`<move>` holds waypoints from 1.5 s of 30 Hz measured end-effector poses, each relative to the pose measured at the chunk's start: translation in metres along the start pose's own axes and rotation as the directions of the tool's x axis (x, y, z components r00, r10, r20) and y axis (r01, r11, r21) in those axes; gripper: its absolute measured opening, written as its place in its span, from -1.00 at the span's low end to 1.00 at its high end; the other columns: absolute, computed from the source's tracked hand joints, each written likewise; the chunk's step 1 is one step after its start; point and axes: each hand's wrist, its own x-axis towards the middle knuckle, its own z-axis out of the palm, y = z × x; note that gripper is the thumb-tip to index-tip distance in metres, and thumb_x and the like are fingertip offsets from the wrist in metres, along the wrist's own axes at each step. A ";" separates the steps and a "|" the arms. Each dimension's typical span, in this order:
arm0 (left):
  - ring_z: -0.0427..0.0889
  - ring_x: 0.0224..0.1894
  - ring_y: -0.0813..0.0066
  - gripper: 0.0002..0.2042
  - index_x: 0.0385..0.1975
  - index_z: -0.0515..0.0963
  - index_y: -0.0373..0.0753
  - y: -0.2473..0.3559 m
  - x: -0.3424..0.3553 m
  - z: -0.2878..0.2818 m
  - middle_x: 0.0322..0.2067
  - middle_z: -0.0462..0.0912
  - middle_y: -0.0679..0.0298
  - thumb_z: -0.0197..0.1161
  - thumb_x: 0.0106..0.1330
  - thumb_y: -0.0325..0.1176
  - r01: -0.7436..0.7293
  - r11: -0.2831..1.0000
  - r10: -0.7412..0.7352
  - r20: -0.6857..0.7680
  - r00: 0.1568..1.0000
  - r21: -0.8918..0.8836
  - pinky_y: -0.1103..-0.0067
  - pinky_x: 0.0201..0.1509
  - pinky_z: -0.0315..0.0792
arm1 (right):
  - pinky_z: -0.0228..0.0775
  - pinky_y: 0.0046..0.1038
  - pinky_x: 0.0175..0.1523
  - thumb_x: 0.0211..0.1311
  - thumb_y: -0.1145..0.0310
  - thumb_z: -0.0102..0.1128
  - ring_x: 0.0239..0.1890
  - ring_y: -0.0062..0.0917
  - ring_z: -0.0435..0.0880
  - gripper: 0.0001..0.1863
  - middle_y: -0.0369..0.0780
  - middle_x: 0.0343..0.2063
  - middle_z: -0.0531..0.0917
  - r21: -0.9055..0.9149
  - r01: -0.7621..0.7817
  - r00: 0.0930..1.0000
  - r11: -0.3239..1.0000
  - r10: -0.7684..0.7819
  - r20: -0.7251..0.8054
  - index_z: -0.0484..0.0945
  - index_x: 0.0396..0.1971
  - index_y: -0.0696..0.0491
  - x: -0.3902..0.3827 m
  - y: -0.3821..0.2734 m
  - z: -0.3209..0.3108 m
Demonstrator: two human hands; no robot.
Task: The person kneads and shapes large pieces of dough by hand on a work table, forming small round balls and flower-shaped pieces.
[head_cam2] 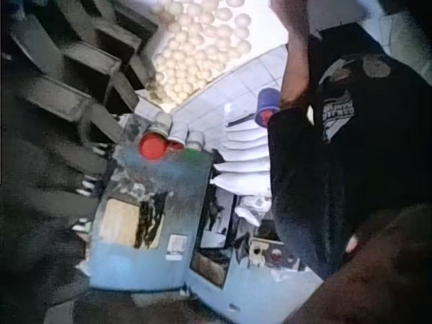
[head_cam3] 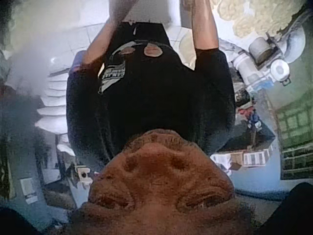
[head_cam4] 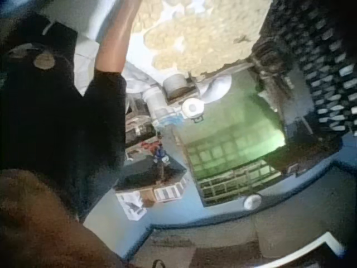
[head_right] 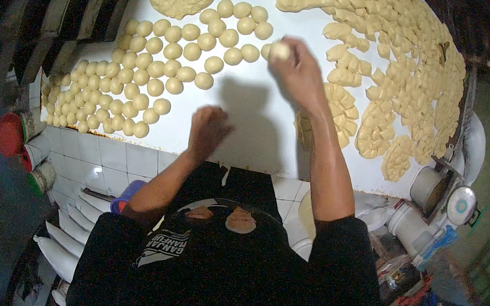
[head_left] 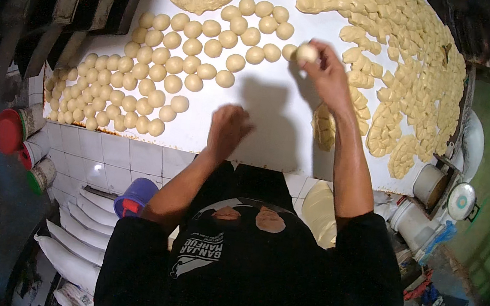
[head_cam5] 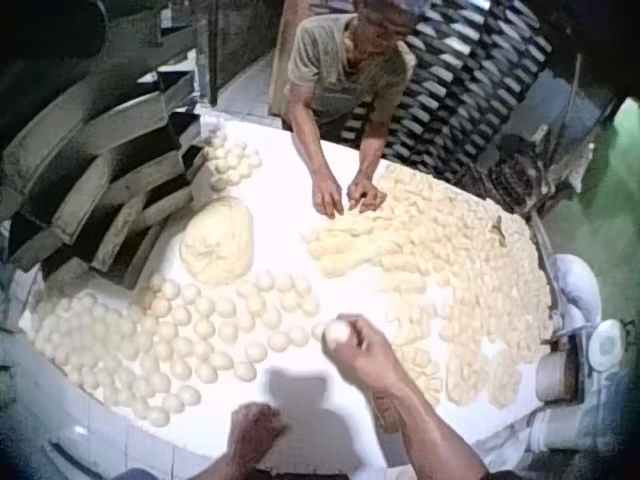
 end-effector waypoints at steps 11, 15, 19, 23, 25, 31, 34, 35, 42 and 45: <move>0.53 0.25 -0.14 -0.40 0.29 0.49 -0.26 0.048 0.016 -0.002 0.19 0.57 -0.01 0.50 0.22 -0.34 -0.209 0.963 0.236 0.150 0.960 -0.171 0.13 0.38 0.39 | 0.51 -0.23 0.15 0.44 0.25 0.24 -0.05 -0.18 0.69 -0.65 -0.01 -0.11 0.68 -0.156 -0.189 0.969 0.970 0.158 -0.190 0.52 0.01 0.22 -0.065 0.060 0.072; 0.46 0.35 -0.14 -0.34 0.34 0.44 -0.34 0.005 -0.023 -0.029 0.27 0.53 -0.05 0.49 0.24 -0.29 -0.055 0.996 0.065 0.142 0.988 -0.077 0.10 0.44 0.32 | 0.50 -0.15 -0.02 0.30 0.21 0.36 -0.24 -0.27 0.72 -0.76 -0.14 -0.39 0.72 -0.705 0.392 0.908 0.591 -0.124 0.401 0.65 -0.37 0.09 -0.093 0.116 0.060; 0.38 0.42 -0.08 -0.41 0.35 0.43 -0.35 -0.006 -0.037 -0.050 0.37 0.45 -0.02 0.38 0.39 -0.21 -0.140 0.986 0.121 0.187 0.975 0.095 0.13 0.47 0.25 | 0.39 -0.12 -0.11 0.19 0.10 0.47 -0.24 -0.20 0.59 -0.68 -0.17 -0.34 0.61 -0.694 0.386 0.840 0.608 -0.543 -0.009 0.60 -0.42 0.04 -0.070 0.108 0.093; 0.39 0.40 -0.10 -0.41 0.32 0.44 -0.36 -0.006 -0.038 -0.034 0.34 0.47 -0.08 0.36 0.40 -0.14 -0.127 0.985 0.113 0.119 0.986 0.114 0.09 0.48 0.22 | 0.42 -0.07 0.00 0.10 0.19 0.53 -0.17 -0.19 0.59 -0.70 -0.14 -0.30 0.60 -0.430 0.699 0.674 0.572 -0.728 0.127 0.60 -0.40 0.05 -0.123 0.129 0.090; 0.39 0.39 -0.12 -0.40 0.32 0.44 -0.36 -0.002 -0.036 -0.030 0.32 0.47 -0.09 0.36 0.39 -0.14 -0.135 0.984 0.123 0.104 0.987 0.115 0.09 0.48 0.21 | 0.42 -0.12 -0.02 0.08 0.17 0.55 -0.16 -0.20 0.60 -0.68 -0.15 -0.28 0.62 -0.610 0.529 0.822 0.590 -0.534 0.196 0.61 -0.39 0.06 -0.108 0.144 0.066; 0.43 0.27 -0.02 -0.44 0.29 0.49 -0.30 0.013 -0.014 -0.017 0.26 0.51 -0.02 0.36 0.38 -0.12 -0.151 0.981 0.130 0.162 0.978 0.123 0.14 0.38 0.29 | 0.37 -0.18 0.01 0.15 0.26 0.54 -0.10 -0.18 0.56 -0.72 -0.14 -0.22 0.62 -0.517 0.371 0.869 0.771 -0.485 -0.100 0.58 -0.33 0.03 -0.100 0.118 0.090; 0.48 0.19 0.05 -0.44 0.29 0.49 -0.24 0.005 0.013 -0.015 0.26 0.50 0.09 0.38 0.37 -0.12 -0.205 0.973 0.182 0.200 0.963 0.101 0.19 0.30 0.36 | 0.43 -0.13 0.24 0.28 0.36 0.42 0.14 -0.16 0.61 -0.69 -0.08 0.00 0.66 -0.558 0.438 0.836 0.705 -0.548 -0.037 0.61 -0.03 0.10 -0.127 0.153 0.063; 0.49 0.17 0.07 -0.44 0.29 0.49 -0.23 0.003 0.016 -0.016 0.26 0.49 0.12 0.39 0.36 -0.13 -0.218 0.970 0.194 0.200 0.960 0.104 0.20 0.27 0.37 | 0.43 -0.12 0.26 0.30 0.31 0.41 0.16 -0.15 0.60 -0.64 -0.04 0.05 0.64 -0.503 0.236 0.948 0.832 -0.311 -0.069 0.58 0.01 0.13 -0.122 0.148 0.047; 0.52 0.16 0.09 -0.47 0.25 0.52 -0.21 0.004 0.019 -0.019 0.23 0.50 0.17 0.41 0.33 -0.14 -0.241 0.968 0.212 0.291 0.933 0.067 0.20 0.25 0.40 | 0.45 -0.10 0.24 0.30 0.04 0.45 0.13 -0.05 0.60 -0.36 0.14 0.07 0.60 -0.432 -0.039 0.894 0.901 -0.161 -0.417 0.49 0.12 0.26 -0.014 0.031 0.013; 0.54 0.16 0.11 -0.50 0.22 0.55 -0.21 -0.004 0.015 -0.020 0.20 0.53 0.18 0.40 0.33 -0.15 -0.261 0.965 0.244 0.269 0.932 0.028 0.21 0.26 0.40 | 0.44 -0.07 0.25 0.30 0.06 0.45 0.07 -0.04 0.62 -0.38 0.13 -0.01 0.63 -0.572 0.048 0.854 0.819 -0.331 -0.402 0.51 0.11 0.24 -0.026 0.051 0.036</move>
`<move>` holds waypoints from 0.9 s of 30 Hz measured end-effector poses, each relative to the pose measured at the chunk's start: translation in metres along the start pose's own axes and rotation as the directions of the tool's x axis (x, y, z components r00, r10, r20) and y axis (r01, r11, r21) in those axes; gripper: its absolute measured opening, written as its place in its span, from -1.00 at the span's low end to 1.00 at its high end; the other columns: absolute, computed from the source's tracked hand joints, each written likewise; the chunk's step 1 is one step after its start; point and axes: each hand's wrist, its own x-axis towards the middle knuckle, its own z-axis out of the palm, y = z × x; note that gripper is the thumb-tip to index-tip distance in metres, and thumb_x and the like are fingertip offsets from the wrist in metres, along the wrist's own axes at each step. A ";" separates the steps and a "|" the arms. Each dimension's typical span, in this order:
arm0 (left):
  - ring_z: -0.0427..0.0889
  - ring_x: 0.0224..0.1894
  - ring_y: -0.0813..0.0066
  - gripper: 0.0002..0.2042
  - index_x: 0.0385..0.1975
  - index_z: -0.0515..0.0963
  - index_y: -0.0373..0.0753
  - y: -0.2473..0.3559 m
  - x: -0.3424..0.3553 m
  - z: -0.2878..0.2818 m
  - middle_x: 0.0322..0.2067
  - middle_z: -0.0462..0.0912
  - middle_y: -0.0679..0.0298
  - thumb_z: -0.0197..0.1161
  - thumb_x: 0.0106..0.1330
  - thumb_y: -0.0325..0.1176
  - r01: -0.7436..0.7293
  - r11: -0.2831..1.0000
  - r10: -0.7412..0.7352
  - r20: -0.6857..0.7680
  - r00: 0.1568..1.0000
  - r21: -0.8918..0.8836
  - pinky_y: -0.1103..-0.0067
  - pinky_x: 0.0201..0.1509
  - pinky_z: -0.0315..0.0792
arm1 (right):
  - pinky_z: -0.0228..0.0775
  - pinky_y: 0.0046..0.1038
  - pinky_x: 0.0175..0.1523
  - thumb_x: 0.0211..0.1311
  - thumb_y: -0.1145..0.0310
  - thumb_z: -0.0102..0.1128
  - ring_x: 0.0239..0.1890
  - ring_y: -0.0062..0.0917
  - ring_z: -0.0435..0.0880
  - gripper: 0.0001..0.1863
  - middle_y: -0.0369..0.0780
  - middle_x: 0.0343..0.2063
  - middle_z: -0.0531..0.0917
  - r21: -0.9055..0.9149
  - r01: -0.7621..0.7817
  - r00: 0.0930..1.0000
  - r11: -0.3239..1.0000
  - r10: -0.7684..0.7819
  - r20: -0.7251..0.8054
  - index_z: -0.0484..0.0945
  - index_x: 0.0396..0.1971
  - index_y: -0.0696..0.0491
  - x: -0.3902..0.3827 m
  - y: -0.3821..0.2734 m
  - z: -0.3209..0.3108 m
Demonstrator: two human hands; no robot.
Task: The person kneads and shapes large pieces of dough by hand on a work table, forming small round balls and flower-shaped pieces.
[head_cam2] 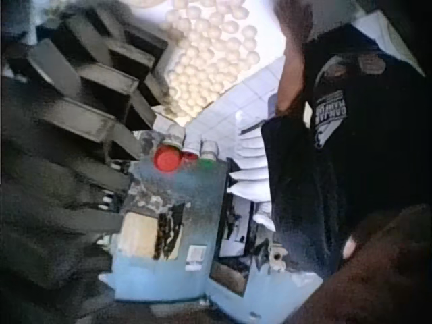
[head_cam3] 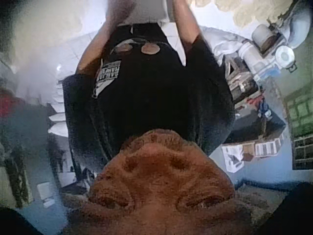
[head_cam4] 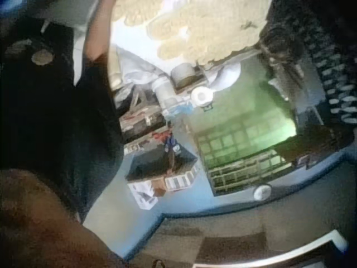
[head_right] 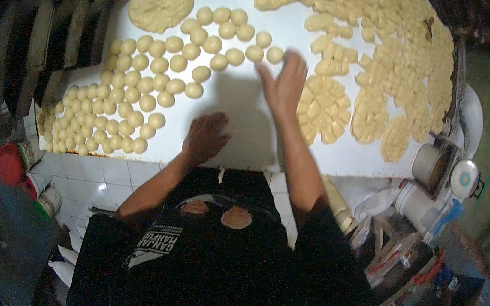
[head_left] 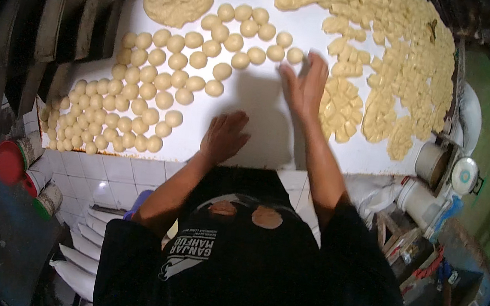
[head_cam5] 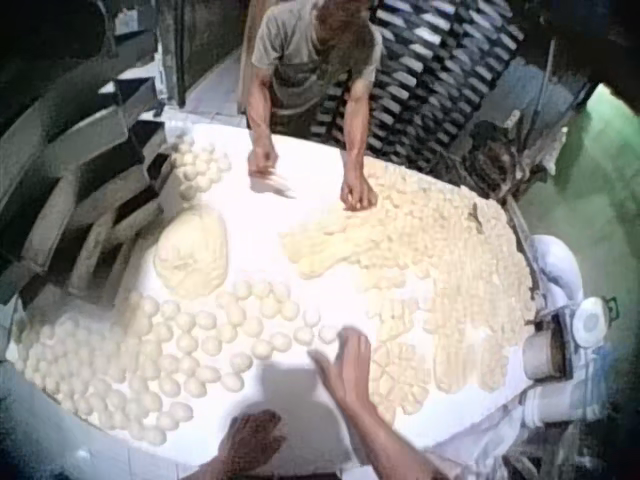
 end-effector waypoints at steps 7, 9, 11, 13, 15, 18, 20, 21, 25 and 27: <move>0.55 0.14 0.13 -0.55 0.18 0.59 -0.20 0.010 0.017 0.005 0.14 0.57 0.15 0.41 0.33 -0.20 0.041 0.999 -0.041 0.009 0.999 0.005 0.21 0.19 0.38 | 0.51 -0.02 0.13 0.30 0.32 0.30 -0.01 -0.02 0.66 -0.80 0.02 -0.15 0.67 0.166 0.261 0.637 0.951 -0.299 0.710 0.67 -0.22 0.15 -0.208 0.053 -0.036; 0.55 0.14 0.11 -0.57 0.20 0.58 -0.20 0.016 0.032 0.008 0.09 0.58 0.11 0.36 0.40 -0.18 0.023 1.000 -0.023 0.009 1.000 -0.004 0.22 0.17 0.38 | 0.52 -0.01 0.09 0.34 0.32 0.28 -0.04 -0.02 0.66 -0.81 -0.01 -0.19 0.67 0.045 0.169 0.633 0.985 -0.144 0.761 0.65 -0.24 0.14 -0.230 0.070 -0.070; 0.55 0.14 0.08 -0.55 0.23 0.56 -0.20 0.035 0.049 0.014 0.10 0.57 0.07 0.36 0.40 -0.18 0.000 0.999 0.001 -0.033 0.999 0.035 0.22 0.17 0.38 | 0.55 -0.04 0.06 0.35 0.33 0.30 -0.05 -0.03 0.67 -0.81 -0.02 -0.18 0.67 0.095 0.016 0.794 0.995 -0.070 0.603 0.63 -0.19 0.15 -0.230 0.105 -0.098; 0.52 0.21 0.04 -0.51 0.28 0.52 -0.21 0.063 0.056 0.032 0.15 0.56 0.03 0.31 0.43 -0.13 0.034 0.999 -0.033 -0.037 0.999 0.007 0.18 0.23 0.35 | 0.57 -0.09 0.03 0.34 0.33 0.34 -0.05 -0.04 0.67 -0.77 -0.03 -0.15 0.66 0.156 -0.088 0.892 0.984 0.008 0.453 0.60 -0.13 0.15 -0.225 0.130 -0.118; 0.50 0.24 0.01 -0.49 0.32 0.50 -0.22 0.084 0.061 0.057 0.18 0.55 0.00 0.27 0.45 -0.10 0.079 0.997 -0.078 -0.077 0.994 0.004 0.17 0.27 0.33 | 0.60 -0.13 0.01 0.31 0.31 0.41 -0.06 -0.04 0.68 -0.68 -0.04 -0.12 0.65 0.223 -0.121 0.947 0.967 0.045 0.319 0.56 -0.07 0.15 -0.202 0.139 -0.133; 0.51 0.23 -0.02 -0.49 0.36 0.45 -0.25 0.112 0.057 0.080 0.17 0.54 -0.06 0.20 0.52 -0.13 0.209 0.969 -0.220 -0.077 0.972 -0.130 0.19 0.27 0.37 | 0.61 -0.19 0.01 0.21 0.28 0.51 -0.05 -0.07 0.69 -0.53 -0.04 -0.08 0.63 0.136 0.001 0.968 0.991 -0.035 0.249 0.51 0.00 0.16 -0.173 0.136 -0.144; 0.58 0.11 0.10 -0.51 0.34 0.46 -0.30 0.126 0.048 0.089 0.09 0.59 -0.01 0.20 0.55 -0.14 0.304 0.914 -0.322 -0.025 0.946 -0.268 0.29 0.18 0.46 | 0.61 -0.19 0.00 0.18 0.26 0.52 -0.05 -0.12 0.69 -0.50 -0.03 -0.11 0.62 0.059 0.084 0.986 0.995 -0.091 0.138 0.50 0.01 0.17 -0.167 0.139 -0.130; 0.61 0.03 0.17 -0.52 0.33 0.46 -0.32 0.126 0.040 0.095 0.04 0.62 0.02 0.20 0.57 -0.13 0.329 0.863 -0.355 0.002 0.935 -0.383 0.33 0.13 0.50 | 0.61 -0.19 -0.01 0.21 0.30 0.48 -0.05 -0.14 0.69 -0.54 -0.02 -0.13 0.61 0.041 0.101 0.992 0.994 -0.104 0.065 0.50 0.00 0.18 -0.168 0.139 -0.121; 0.66 -0.25 0.48 -0.50 0.41 0.37 -0.27 0.159 0.015 0.084 -0.01 0.61 0.11 0.05 0.67 -0.07 0.659 0.394 -0.518 0.438 0.735 -0.641 0.48 -0.17 0.64 | 0.59 -0.15 -0.15 0.24 0.31 0.40 -0.25 -0.14 0.73 -0.74 -0.09 -0.35 0.65 0.073 -0.139 0.969 0.988 0.120 0.218 0.61 -0.16 0.11 -0.187 0.137 -0.083; 0.65 -0.16 0.48 -0.47 0.45 0.31 -0.24 0.178 0.001 0.072 0.02 0.60 0.15 0.02 0.68 -0.01 0.770 0.112 -0.521 0.623 0.584 -0.629 0.50 -0.15 0.64 | 0.56 -0.08 -0.25 0.17 0.22 0.43 -0.42 -0.12 0.73 -0.81 -0.13 -0.53 0.68 0.183 -0.284 0.849 0.941 0.158 0.504 0.69 -0.39 0.02 -0.228 0.096 -0.083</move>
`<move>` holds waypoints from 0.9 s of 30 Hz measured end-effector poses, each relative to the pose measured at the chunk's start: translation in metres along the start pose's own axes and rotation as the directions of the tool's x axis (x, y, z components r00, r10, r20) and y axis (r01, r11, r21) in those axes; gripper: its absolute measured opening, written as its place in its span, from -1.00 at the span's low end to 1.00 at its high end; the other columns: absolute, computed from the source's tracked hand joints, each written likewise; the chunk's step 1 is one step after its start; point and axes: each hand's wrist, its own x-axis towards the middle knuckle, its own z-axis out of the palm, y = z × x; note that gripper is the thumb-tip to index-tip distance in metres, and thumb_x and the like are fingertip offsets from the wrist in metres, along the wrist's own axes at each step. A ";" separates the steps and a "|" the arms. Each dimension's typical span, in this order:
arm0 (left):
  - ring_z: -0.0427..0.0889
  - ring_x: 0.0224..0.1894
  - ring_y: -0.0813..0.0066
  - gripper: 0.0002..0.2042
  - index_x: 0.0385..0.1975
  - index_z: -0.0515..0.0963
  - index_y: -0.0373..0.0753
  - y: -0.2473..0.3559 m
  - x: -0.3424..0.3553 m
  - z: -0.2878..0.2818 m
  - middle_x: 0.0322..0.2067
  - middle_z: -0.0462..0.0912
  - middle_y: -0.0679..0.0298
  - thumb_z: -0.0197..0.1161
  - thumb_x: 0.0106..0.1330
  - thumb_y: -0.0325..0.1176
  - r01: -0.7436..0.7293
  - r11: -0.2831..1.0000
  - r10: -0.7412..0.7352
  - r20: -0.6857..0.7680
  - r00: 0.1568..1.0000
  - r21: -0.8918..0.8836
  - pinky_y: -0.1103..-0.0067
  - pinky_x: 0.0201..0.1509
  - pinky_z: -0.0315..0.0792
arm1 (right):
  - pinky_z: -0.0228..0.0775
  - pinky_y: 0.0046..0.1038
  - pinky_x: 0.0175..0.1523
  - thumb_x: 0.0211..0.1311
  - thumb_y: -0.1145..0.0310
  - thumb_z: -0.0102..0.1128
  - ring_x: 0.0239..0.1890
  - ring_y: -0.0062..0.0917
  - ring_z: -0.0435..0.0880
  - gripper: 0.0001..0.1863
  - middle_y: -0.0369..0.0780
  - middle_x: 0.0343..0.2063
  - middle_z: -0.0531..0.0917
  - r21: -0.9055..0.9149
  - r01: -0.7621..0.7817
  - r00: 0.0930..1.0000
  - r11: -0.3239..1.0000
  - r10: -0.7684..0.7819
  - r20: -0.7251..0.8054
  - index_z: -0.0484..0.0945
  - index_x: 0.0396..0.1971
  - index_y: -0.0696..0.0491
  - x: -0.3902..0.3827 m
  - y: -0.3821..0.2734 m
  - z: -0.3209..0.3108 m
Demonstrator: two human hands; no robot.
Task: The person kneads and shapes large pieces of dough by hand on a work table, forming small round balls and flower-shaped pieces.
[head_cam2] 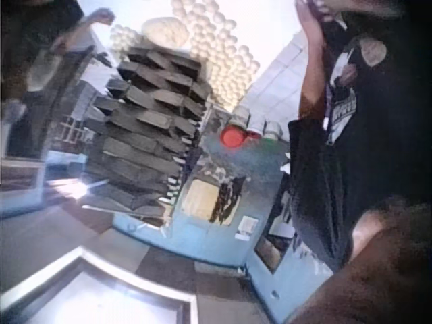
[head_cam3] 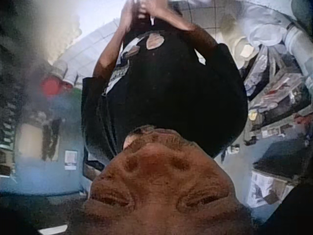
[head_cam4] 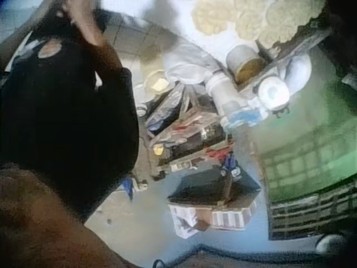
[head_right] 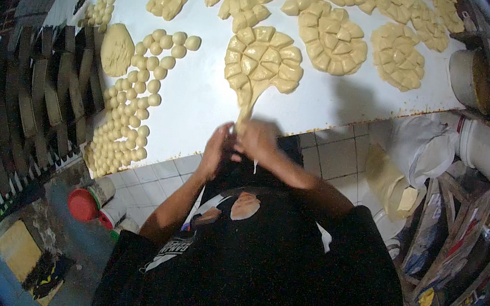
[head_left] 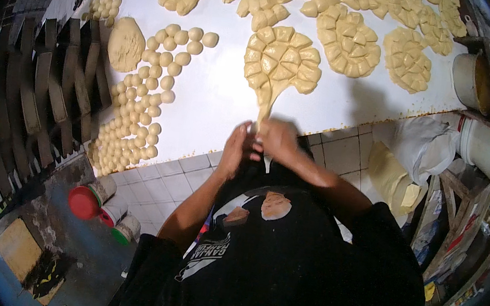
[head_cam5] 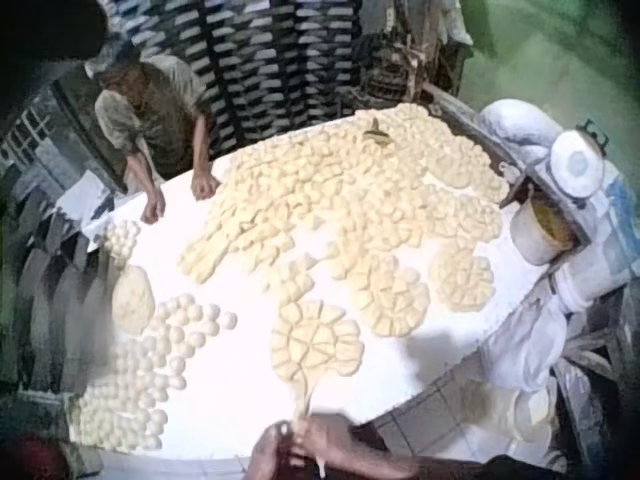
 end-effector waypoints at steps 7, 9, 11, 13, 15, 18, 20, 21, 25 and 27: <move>0.62 -0.24 0.62 -0.63 0.16 0.61 -0.22 -0.052 -0.034 -0.085 -0.23 0.71 0.32 0.14 0.64 -0.07 0.017 0.957 -0.046 0.096 0.994 0.290 0.58 -0.17 0.55 | 0.46 -0.18 -0.03 0.25 0.30 0.39 -0.21 -0.19 0.66 -0.87 -0.16 -0.35 0.74 0.354 0.216 0.939 0.910 -0.293 0.181 0.72 -0.41 0.03 -0.036 -0.031 0.020; 0.58 -0.33 0.61 -0.64 0.10 0.65 -0.24 -0.055 -0.044 -0.115 -0.32 0.70 0.34 0.15 0.63 -0.08 -0.174 0.886 0.175 0.037 0.984 0.430 0.57 -0.19 0.52 | 0.47 -0.12 0.05 0.16 0.29 0.51 -0.12 -0.10 0.63 -0.77 -0.09 -0.30 0.68 0.079 0.327 0.895 0.942 -0.282 -0.344 0.67 -0.32 0.10 0.000 -0.040 -0.004; 0.59 -0.29 0.54 -0.65 0.13 0.63 -0.29 -0.039 -0.053 -0.134 -0.30 0.67 0.29 0.13 0.63 -0.15 -0.308 0.774 0.396 -0.043 0.917 0.553 0.54 -0.16 0.52 | 0.47 -0.10 0.10 0.08 0.26 0.60 -0.03 -0.04 0.60 -0.48 -0.04 -0.09 0.64 -0.195 0.144 0.784 0.970 -0.233 -0.576 0.55 -0.01 0.12 0.037 -0.026 -0.011; 0.63 -0.15 0.24 -0.68 0.18 0.60 -0.28 -0.033 -0.050 -0.164 -0.14 0.68 0.11 0.13 0.60 -0.24 -0.417 0.575 0.603 -0.021 0.797 0.704 0.39 -0.01 0.52 | 0.50 -0.11 0.04 0.14 0.33 0.52 -0.04 -0.06 0.60 -0.55 -0.03 -0.11 0.61 -0.290 0.081 0.822 0.954 -0.228 -0.521 0.50 -0.05 0.13 0.057 -0.020 -0.005; 0.57 0.08 0.00 -0.54 0.35 0.49 -0.20 -0.029 -0.049 -0.198 0.19 0.57 0.02 0.20 0.52 -0.19 -0.490 0.387 0.713 0.084 0.696 0.781 0.25 0.19 0.47 | 0.51 -0.10 -0.06 0.20 0.38 0.41 -0.16 -0.08 0.62 -0.76 -0.05 -0.28 0.60 -0.205 0.143 0.912 0.968 -0.210 -0.353 0.53 -0.26 0.13 0.057 -0.026 0.020; 0.49 0.21 0.06 -0.39 0.46 0.40 -0.14 -0.025 -0.050 -0.244 0.33 0.48 0.11 0.26 0.46 -0.07 -0.481 -0.069 0.633 0.411 0.656 0.874 0.23 0.29 0.37 | 0.51 -0.07 -0.16 0.25 0.39 0.27 -0.33 -0.09 0.63 -0.86 -0.09 -0.49 0.55 0.128 0.430 0.901 0.894 -0.433 -0.006 0.55 -0.46 0.11 -0.003 -0.123 0.051; 0.45 0.24 0.10 -0.32 0.49 0.36 -0.10 -0.007 -0.025 -0.250 0.38 0.43 0.17 0.29 0.41 0.00 -0.442 -0.335 0.574 0.552 0.605 0.832 0.23 0.33 0.32 | 0.51 -0.07 -0.18 0.24 0.35 0.28 -0.33 -0.12 0.63 -0.85 -0.09 -0.48 0.56 -0.193 0.522 0.850 0.831 -0.525 0.041 0.57 -0.43 0.11 0.008 -0.089 0.076; 0.46 0.23 0.10 -0.33 0.49 0.37 -0.09 0.009 -0.005 -0.244 0.38 0.43 0.17 0.29 0.40 -0.02 -0.426 -0.396 0.591 0.581 0.559 0.813 0.23 0.32 0.33 | 0.50 -0.07 -0.19 0.24 0.32 0.29 -0.33 -0.13 0.64 -0.84 -0.09 -0.47 0.56 -0.333 0.557 0.821 0.761 -0.564 0.086 0.58 -0.42 0.10 0.017 -0.073 0.086; 0.51 0.06 0.07 -0.56 0.18 0.53 -0.18 0.049 0.054 -0.185 0.09 0.57 0.12 0.32 0.38 -0.12 -0.404 -0.041 0.818 0.263 0.511 0.914 0.18 0.15 0.36 | 0.36 -0.07 -0.14 0.29 0.16 0.27 -0.27 -0.13 0.57 -0.72 -0.07 -0.37 0.56 -0.459 0.239 0.866 0.856 -0.402 -0.297 0.55 -0.46 0.06 0.117 -0.086 0.066; 0.51 -0.09 0.03 -0.76 -0.11 0.54 -0.24 0.024 0.056 -0.157 -0.17 0.59 0.10 0.31 0.38 -0.25 -0.429 0.139 0.806 0.149 0.573 0.893 0.16 0.01 0.33 | 0.35 -0.03 -0.14 0.28 0.16 0.28 -0.24 -0.13 0.55 -0.71 -0.06 -0.37 0.56 -0.464 0.316 0.824 0.827 -0.482 -0.297 0.52 -0.48 0.06 0.116 -0.064 0.113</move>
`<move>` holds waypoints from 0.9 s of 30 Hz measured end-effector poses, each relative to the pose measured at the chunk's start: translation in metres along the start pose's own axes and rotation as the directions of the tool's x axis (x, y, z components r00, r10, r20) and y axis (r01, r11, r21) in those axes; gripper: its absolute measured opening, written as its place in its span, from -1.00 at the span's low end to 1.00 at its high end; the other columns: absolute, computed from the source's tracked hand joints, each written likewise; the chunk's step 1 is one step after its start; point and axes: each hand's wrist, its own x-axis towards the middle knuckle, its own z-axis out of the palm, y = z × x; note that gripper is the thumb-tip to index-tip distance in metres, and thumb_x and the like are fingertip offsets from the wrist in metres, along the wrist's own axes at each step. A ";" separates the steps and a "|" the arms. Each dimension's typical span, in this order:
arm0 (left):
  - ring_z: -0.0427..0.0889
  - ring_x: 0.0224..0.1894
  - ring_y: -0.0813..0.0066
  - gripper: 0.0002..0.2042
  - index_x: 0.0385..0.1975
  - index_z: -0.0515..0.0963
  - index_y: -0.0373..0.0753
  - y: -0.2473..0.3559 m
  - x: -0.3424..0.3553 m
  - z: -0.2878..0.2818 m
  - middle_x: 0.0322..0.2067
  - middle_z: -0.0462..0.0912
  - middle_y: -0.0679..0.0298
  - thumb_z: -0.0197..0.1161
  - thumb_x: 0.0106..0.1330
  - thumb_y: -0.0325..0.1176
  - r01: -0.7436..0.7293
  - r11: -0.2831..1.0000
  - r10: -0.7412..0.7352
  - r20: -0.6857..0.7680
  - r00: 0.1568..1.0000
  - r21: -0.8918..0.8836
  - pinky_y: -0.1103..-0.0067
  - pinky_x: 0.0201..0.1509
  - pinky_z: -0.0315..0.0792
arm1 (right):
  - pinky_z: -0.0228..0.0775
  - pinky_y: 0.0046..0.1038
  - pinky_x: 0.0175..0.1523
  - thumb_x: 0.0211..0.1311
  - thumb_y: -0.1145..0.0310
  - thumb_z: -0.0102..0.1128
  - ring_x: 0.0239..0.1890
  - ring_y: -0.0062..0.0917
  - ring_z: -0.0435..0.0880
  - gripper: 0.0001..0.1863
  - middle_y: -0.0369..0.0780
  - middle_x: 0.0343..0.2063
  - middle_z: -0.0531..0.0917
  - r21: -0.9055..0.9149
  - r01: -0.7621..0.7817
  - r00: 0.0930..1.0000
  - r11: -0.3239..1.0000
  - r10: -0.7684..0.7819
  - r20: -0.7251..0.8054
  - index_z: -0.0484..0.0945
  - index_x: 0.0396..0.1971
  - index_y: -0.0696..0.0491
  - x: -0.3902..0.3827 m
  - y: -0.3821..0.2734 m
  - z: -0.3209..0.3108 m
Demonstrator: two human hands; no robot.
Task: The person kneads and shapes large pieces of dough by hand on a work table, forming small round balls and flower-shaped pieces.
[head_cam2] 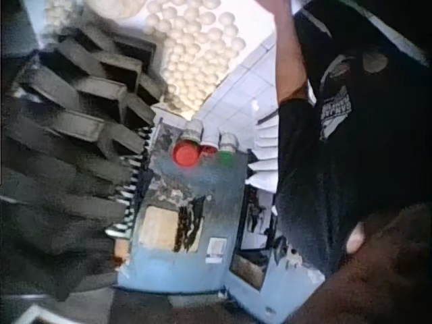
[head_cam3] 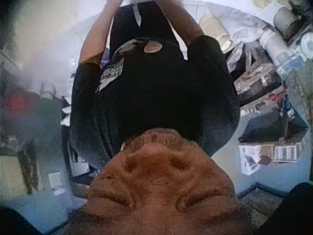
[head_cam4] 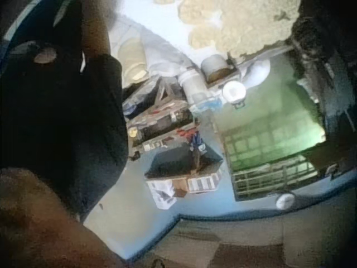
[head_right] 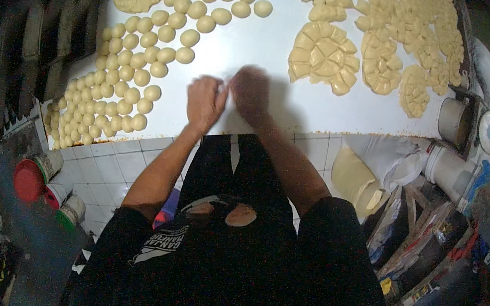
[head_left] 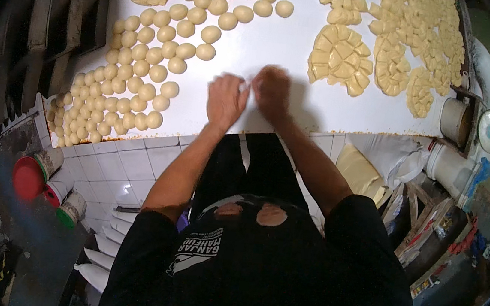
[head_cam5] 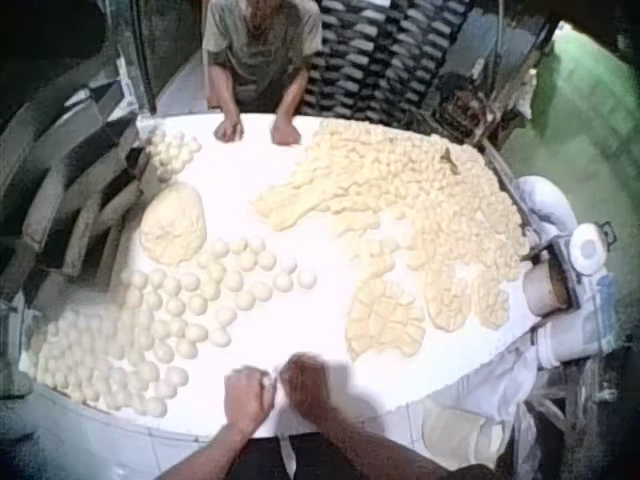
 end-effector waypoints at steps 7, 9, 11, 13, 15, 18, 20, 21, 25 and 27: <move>0.51 -0.17 0.08 -0.76 -0.23 0.57 -0.22 -0.058 -0.015 -0.050 -0.29 0.56 0.15 0.39 0.36 -0.19 -0.231 0.955 0.219 0.085 0.972 0.184 0.20 -0.06 0.34 | 0.36 -0.06 0.00 0.22 0.05 0.44 -0.13 -0.14 0.55 -0.63 -0.09 -0.19 0.60 0.057 0.210 0.966 0.976 -0.216 0.144 0.57 -0.26 0.04 0.020 0.035 -0.042; 0.49 -0.16 0.05 -0.77 -0.25 0.55 -0.24 -0.023 0.019 -0.011 -0.27 0.54 0.10 0.36 0.38 -0.22 0.083 0.995 -0.068 -0.200 0.977 0.063 0.19 -0.08 0.31 | 0.32 -0.06 -0.06 0.23 0.19 0.42 -0.20 -0.16 0.52 -0.73 -0.10 -0.24 0.57 0.133 0.013 1.000 0.991 -0.011 -0.015 0.54 -0.31 0.03 0.061 0.007 -0.019; 0.48 -0.15 0.01 -0.79 -0.28 0.52 -0.26 -0.006 -0.017 0.022 -0.26 0.53 0.06 0.31 0.40 -0.25 0.099 0.988 -0.092 -0.063 0.994 0.115 0.18 -0.08 0.30 | 0.37 -0.07 0.01 0.21 0.22 0.44 -0.15 -0.17 0.54 -0.72 -0.12 -0.26 0.58 0.191 0.119 0.993 0.974 -0.122 0.001 0.56 -0.28 0.05 0.018 -0.006 0.002; 0.55 -0.10 0.02 -0.83 -0.21 0.57 -0.24 -0.003 -0.064 0.000 -0.15 0.58 0.10 0.37 0.37 -0.31 -0.096 0.993 0.090 -0.085 0.992 -0.072 0.16 -0.01 0.38 | 0.42 -0.04 0.15 0.20 0.13 0.48 -0.12 -0.20 0.57 -0.63 -0.16 -0.32 0.58 0.183 0.345 0.936 0.921 -0.353 0.012 0.59 -0.20 0.08 -0.017 0.010 -0.023; 0.56 -0.05 0.03 -0.78 -0.15 0.59 -0.24 -0.043 -0.090 -0.023 -0.09 0.59 0.12 0.40 0.36 -0.27 -0.118 0.993 0.118 -0.031 0.993 0.013 0.14 0.02 0.39 | 0.38 -0.02 0.10 0.16 0.12 0.53 -0.11 -0.17 0.56 -0.58 -0.16 -0.28 0.57 0.233 0.293 0.779 0.927 -0.373 0.504 0.55 -0.20 0.07 -0.011 0.057 -0.033; 0.51 -0.01 0.01 -0.72 -0.10 0.59 -0.25 -0.036 -0.047 -0.028 -0.07 0.60 0.06 0.44 0.31 -0.26 0.229 0.951 -0.183 -0.219 0.958 0.207 0.18 0.06 0.36 | 0.34 -0.04 0.05 0.13 0.12 0.56 -0.08 -0.13 0.55 -0.56 -0.13 -0.24 0.56 0.260 0.230 0.907 0.938 -0.303 0.293 0.53 -0.20 0.06 0.072 0.028 -0.033; 0.49 0.01 -0.02 -0.69 -0.03 0.57 -0.27 -0.006 -0.025 -0.010 -0.04 0.59 0.02 0.42 0.33 -0.27 0.320 0.941 -0.268 -0.334 0.903 0.111 0.15 0.13 0.32 | 0.33 -0.06 0.02 0.12 0.14 0.57 -0.08 -0.10 0.55 -0.57 -0.12 -0.24 0.56 0.163 0.142 0.987 0.976 -0.153 0.057 0.53 -0.22 0.06 0.060 0.003 -0.009; 0.47 0.12 -0.05 -0.68 0.02 0.57 -0.27 0.003 -0.040 -0.005 -0.02 0.59 0.01 0.40 0.36 -0.29 0.265 0.961 -0.243 -0.218 0.945 0.078 0.12 0.23 0.31 | 0.32 -0.07 0.01 0.11 0.15 0.58 -0.08 -0.09 0.54 -0.57 -0.11 -0.24 0.56 0.129 0.094 0.994 0.987 -0.085 -0.073 0.53 -0.23 0.06 0.051 -0.007 0.003; 0.55 0.08 -0.13 -0.73 0.03 0.56 -0.29 -0.040 -0.080 -0.039 -0.06 0.61 -0.06 0.33 0.43 -0.32 0.167 0.981 -0.177 -0.093 0.980 -0.103 0.14 0.20 0.43 | 0.36 -0.02 0.01 0.19 0.11 0.50 -0.08 -0.08 0.56 -0.64 -0.10 -0.23 0.57 0.220 0.310 0.878 0.925 -0.367 0.306 0.57 -0.26 0.04 0.002 0.041 -0.034; 0.59 -0.08 -0.16 -0.82 -0.06 0.57 -0.32 -0.059 -0.049 -0.071 -0.15 0.60 -0.10 0.22 0.51 -0.35 0.195 0.949 -0.242 -0.177 0.954 -0.247 0.16 0.05 0.49 | 0.34 -0.04 0.01 0.24 0.02 0.43 -0.07 -0.10 0.55 -0.61 -0.10 -0.22 0.57 0.064 0.167 0.880 0.984 -0.178 0.441 0.59 -0.24 0.04 0.021 0.040 -0.051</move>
